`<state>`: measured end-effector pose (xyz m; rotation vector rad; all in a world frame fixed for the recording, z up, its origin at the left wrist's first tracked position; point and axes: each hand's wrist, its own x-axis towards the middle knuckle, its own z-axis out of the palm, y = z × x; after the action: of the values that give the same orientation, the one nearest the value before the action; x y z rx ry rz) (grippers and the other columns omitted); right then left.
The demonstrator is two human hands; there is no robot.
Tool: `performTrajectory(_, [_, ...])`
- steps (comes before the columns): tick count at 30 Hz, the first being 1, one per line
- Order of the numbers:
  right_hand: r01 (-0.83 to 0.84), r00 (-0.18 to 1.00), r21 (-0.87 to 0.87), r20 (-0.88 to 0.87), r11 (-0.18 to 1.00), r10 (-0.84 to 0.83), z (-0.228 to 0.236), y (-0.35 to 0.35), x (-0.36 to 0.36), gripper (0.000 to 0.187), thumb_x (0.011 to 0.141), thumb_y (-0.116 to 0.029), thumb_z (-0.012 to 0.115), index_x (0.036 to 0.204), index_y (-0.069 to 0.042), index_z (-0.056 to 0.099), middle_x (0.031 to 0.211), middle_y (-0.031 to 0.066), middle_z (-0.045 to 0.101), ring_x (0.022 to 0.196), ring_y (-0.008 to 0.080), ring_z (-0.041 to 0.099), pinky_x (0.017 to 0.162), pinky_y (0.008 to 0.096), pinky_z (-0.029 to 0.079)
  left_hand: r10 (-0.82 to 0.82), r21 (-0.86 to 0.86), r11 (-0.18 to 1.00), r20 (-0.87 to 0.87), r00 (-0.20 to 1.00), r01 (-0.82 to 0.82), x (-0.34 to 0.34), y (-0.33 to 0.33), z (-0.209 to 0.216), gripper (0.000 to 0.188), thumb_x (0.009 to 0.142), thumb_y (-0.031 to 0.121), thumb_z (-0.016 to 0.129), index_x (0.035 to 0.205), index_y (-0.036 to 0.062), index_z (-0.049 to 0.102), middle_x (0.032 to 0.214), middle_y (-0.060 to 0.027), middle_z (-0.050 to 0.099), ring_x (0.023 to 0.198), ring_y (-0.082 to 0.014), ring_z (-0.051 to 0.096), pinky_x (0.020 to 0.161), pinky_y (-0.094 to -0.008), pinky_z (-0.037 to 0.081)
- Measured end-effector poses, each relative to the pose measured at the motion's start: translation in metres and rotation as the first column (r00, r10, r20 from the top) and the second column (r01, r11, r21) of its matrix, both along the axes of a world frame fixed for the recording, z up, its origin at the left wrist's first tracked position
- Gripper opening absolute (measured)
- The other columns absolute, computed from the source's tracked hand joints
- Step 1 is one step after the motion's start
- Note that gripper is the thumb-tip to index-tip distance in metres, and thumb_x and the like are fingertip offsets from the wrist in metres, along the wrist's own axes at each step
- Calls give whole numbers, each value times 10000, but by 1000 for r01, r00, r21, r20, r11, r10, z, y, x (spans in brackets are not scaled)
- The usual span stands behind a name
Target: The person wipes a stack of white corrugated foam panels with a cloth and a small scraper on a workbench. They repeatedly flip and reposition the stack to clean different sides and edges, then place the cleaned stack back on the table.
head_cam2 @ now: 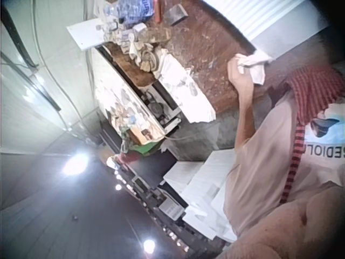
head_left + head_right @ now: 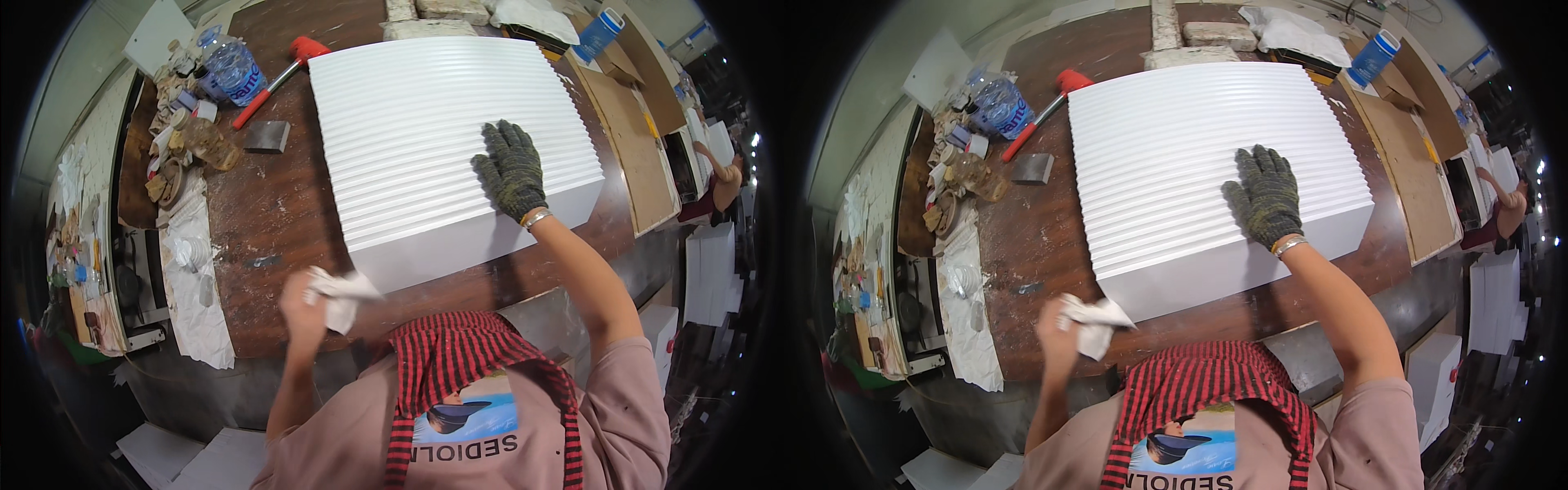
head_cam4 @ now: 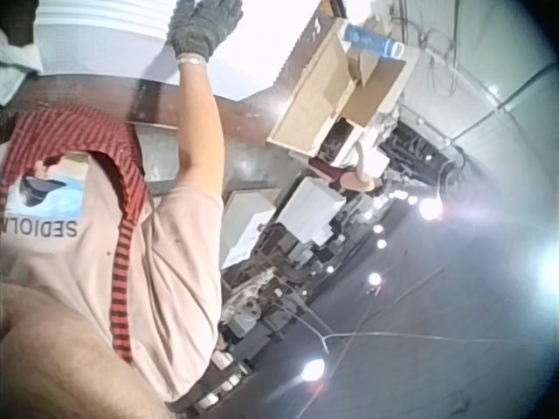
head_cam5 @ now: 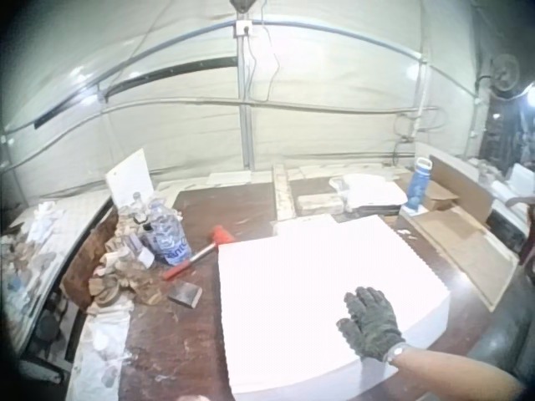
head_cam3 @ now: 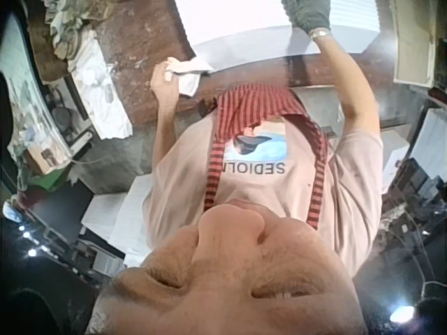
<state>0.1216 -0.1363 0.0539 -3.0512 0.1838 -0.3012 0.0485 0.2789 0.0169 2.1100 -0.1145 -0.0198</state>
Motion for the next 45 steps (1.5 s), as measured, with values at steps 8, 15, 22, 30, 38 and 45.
performTrajectory(8, [-29,996,119,91,992,18,-3,-2,2,657,929,-471,597,1456,-87,522,1510,256,468,1407,426,417,1212,520,244,-594,490,794,494,635,361,68,-194,72,396,808,213,748,1185,115,677,1385,-77,599,1324,-306,514,1127,-519,387])
performTrajectory(15, [46,997,100,-69,994,-39,7,2,-2,681,999,-493,489,1539,-85,414,1609,213,341,1513,359,264,1263,492,124,-219,556,830,251,943,45,70,-6,31,308,902,40,553,1169,54,706,1281,-145,656,1187,-342,590,1054,-431,469])
performTrajectory(22, [-67,992,350,121,934,26,11,-40,-12,790,950,-526,624,1557,-82,379,1582,206,370,1498,337,297,1253,481,198,-309,238,945,436,845,223,74,-36,85,462,809,14,652,1271,32,654,1384,-165,587,1296,-369,529,1115,-450,404])
performTrajectory(30, [138,976,723,17,676,-218,-44,-274,-122,1020,755,-231,904,1555,-11,310,1543,192,431,1422,295,415,1162,416,377,-666,763,472,-20,746,442,57,-229,62,838,871,438,724,1524,22,404,1627,-285,218,1511,-499,153,1207,-604,222])
performTrajectory(38, [-84,977,684,-87,725,195,-118,-290,-131,811,849,-429,790,1472,-37,450,1445,153,557,1230,307,595,1119,437,415,-862,722,424,139,487,546,68,-487,29,792,927,390,679,1534,-3,356,1602,-271,278,1507,-465,214,1220,-592,210])
performTrajectory(45, [103,991,729,-131,677,-10,-113,-283,-132,1000,732,-591,820,1493,-75,427,1457,179,515,1355,331,466,1148,437,355,-829,300,423,510,231,855,93,-618,30,549,818,22,693,1351,135,626,1334,-143,603,1203,-348,571,1023,-407,479])
